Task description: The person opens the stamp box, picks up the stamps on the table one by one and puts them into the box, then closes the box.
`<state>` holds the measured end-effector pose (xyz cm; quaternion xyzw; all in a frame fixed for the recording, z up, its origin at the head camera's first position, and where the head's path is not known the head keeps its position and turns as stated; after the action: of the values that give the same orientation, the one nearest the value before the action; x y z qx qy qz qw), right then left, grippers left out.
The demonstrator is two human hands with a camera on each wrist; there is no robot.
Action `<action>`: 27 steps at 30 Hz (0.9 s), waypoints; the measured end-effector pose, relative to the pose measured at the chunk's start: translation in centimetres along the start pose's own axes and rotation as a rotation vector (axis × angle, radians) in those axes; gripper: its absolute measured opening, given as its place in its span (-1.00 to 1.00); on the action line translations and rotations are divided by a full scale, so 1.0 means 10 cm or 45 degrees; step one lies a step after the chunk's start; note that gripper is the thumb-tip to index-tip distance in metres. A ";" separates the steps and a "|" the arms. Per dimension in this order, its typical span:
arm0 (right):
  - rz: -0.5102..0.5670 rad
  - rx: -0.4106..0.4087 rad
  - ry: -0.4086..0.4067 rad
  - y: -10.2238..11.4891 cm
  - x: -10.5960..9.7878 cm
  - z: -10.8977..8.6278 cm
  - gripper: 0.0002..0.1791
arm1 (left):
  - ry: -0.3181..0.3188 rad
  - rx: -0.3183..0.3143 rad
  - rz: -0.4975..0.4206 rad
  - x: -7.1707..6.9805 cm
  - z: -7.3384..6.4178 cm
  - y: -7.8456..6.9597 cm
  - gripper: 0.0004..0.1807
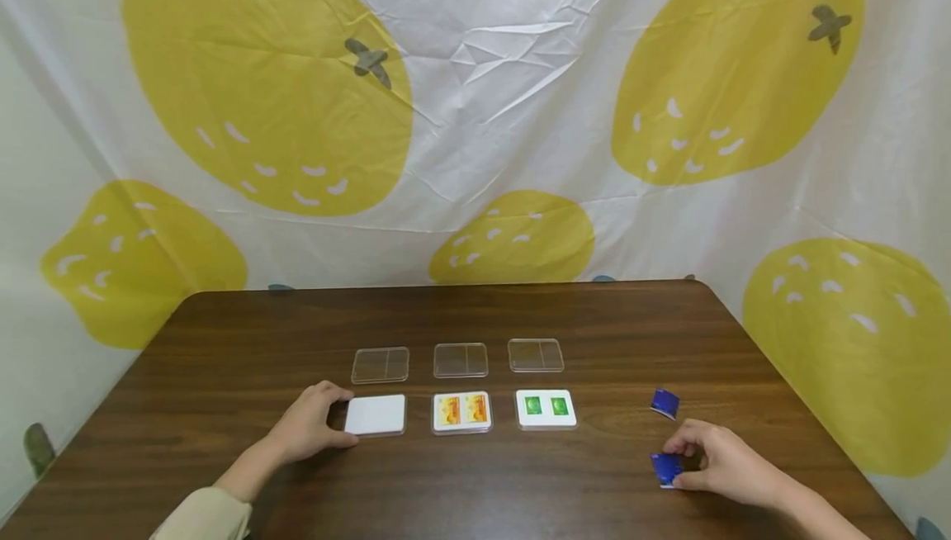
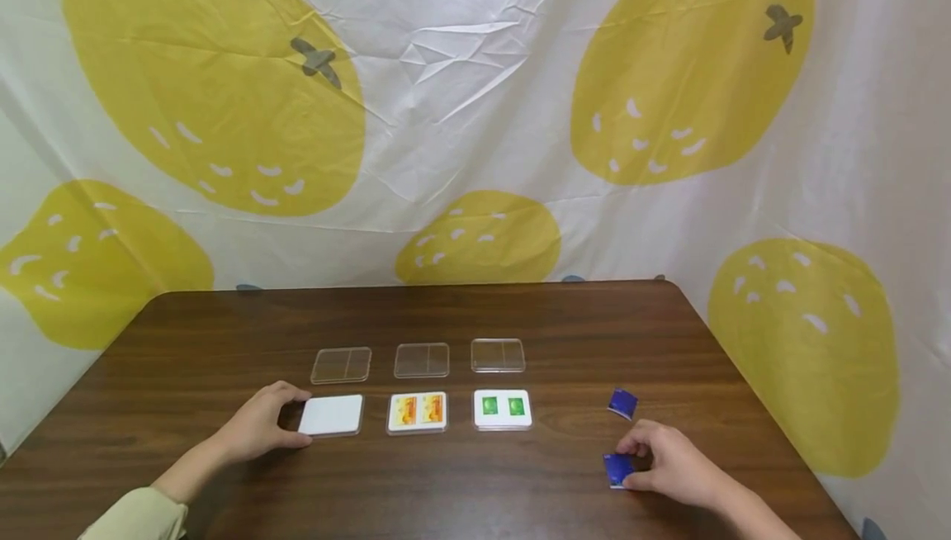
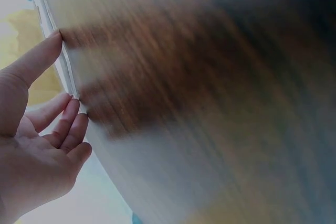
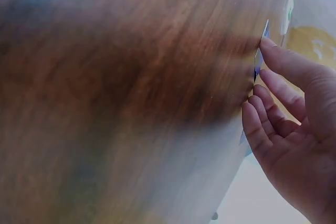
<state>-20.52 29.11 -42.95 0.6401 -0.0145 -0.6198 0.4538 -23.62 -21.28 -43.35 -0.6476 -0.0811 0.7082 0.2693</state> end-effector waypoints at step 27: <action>0.160 0.322 0.103 0.02 0.03 0.15 -0.70 | -0.008 0.011 0.013 0.00 0.00 -0.01 -0.36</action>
<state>-21.50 27.98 -42.80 0.7143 -0.1142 -0.5572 0.4077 -23.56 -21.24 -43.27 -0.6446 -0.0757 0.7119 0.2682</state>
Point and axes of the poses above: each hand's wrist, its own z-axis towards the middle knuckle, its own x-axis out of the palm, y = z × x, the point moved 5 cm from there along z, towards the middle knuckle, and after that the axes turned 3 degrees about -y, right-handed, at the moved point
